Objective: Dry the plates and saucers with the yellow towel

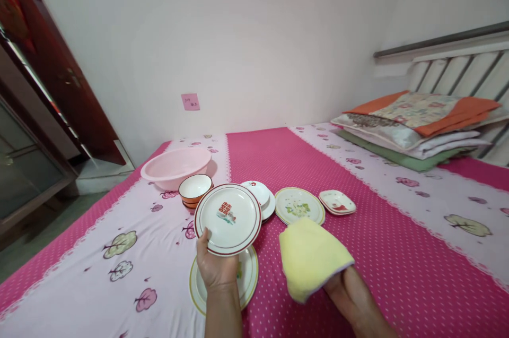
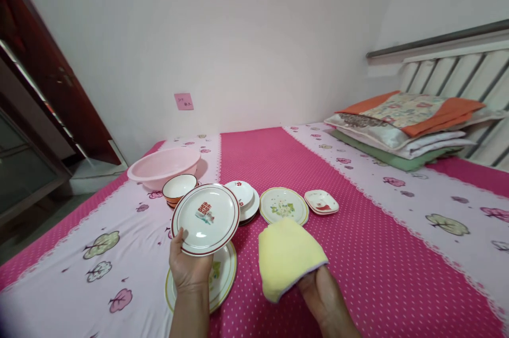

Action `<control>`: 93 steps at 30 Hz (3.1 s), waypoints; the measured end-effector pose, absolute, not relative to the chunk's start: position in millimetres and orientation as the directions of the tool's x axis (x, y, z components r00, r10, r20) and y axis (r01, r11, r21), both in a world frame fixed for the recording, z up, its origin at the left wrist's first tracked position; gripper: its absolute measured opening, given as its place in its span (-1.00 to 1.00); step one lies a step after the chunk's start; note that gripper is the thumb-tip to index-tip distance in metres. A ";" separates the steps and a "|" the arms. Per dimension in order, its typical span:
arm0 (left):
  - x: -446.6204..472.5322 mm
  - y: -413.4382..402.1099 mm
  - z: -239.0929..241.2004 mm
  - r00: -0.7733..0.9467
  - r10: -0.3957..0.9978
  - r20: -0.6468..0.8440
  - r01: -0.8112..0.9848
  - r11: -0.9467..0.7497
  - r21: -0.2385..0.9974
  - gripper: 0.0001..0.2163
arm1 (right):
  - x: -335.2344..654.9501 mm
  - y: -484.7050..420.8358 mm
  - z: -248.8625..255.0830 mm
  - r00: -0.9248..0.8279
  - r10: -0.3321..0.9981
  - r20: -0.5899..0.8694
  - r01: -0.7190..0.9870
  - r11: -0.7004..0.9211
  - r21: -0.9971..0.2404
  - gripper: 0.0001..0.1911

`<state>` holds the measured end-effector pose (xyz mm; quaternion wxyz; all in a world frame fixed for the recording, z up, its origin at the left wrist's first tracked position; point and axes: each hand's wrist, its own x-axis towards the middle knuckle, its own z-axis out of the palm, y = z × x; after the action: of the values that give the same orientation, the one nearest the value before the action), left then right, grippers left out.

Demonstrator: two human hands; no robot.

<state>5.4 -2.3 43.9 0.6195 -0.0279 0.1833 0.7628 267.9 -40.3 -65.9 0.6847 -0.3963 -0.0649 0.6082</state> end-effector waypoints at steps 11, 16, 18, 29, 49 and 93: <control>12.6 -0.3 43.6 -0.209 0.936 -0.282 -0.963 -0.147 0.227 -0.67 | 285.7 -63.0 -33.8 0.109 0.963 -0.245 -0.699 -0.101 -0.708 -0.66; 10.9 1.0 38.8 -0.196 0.948 -0.250 -0.963 -0.138 0.231 -0.64 | 264.7 -60.5 -35.2 0.142 0.942 -0.304 -0.661 -0.138 -0.738 -0.47; 12.7 0.9 38.7 -0.177 0.949 -0.261 -0.970 -0.123 0.209 -0.65 | 254.0 -56.6 -35.8 0.206 0.915 -0.348 -0.662 -0.132 -0.738 -0.44; 22.2 0.5 41.4 -0.123 0.948 -0.292 -0.966 -0.047 0.256 -0.66 | 274.5 -58.3 17.1 0.610 0.759 -0.229 -0.521 0.167 -0.837 -0.47; 30.9 9.5 5.0 0.100 0.995 -0.011 -0.960 0.099 0.261 -0.68 | 159.8 -36.5 48.0 -0.200 0.831 0.519 0.382 0.554 -0.739 -0.58; 52.5 -0.4 2.3 0.193 0.965 0.179 -0.946 0.134 0.296 -0.58 | 162.8 -32.0 43.0 -0.298 0.631 0.717 0.607 0.704 -0.368 -0.20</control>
<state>52.5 -0.4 2.3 0.7526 0.1734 0.0273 0.6346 162.8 -32.0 43.0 0.4512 -0.3842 -0.8053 0.0133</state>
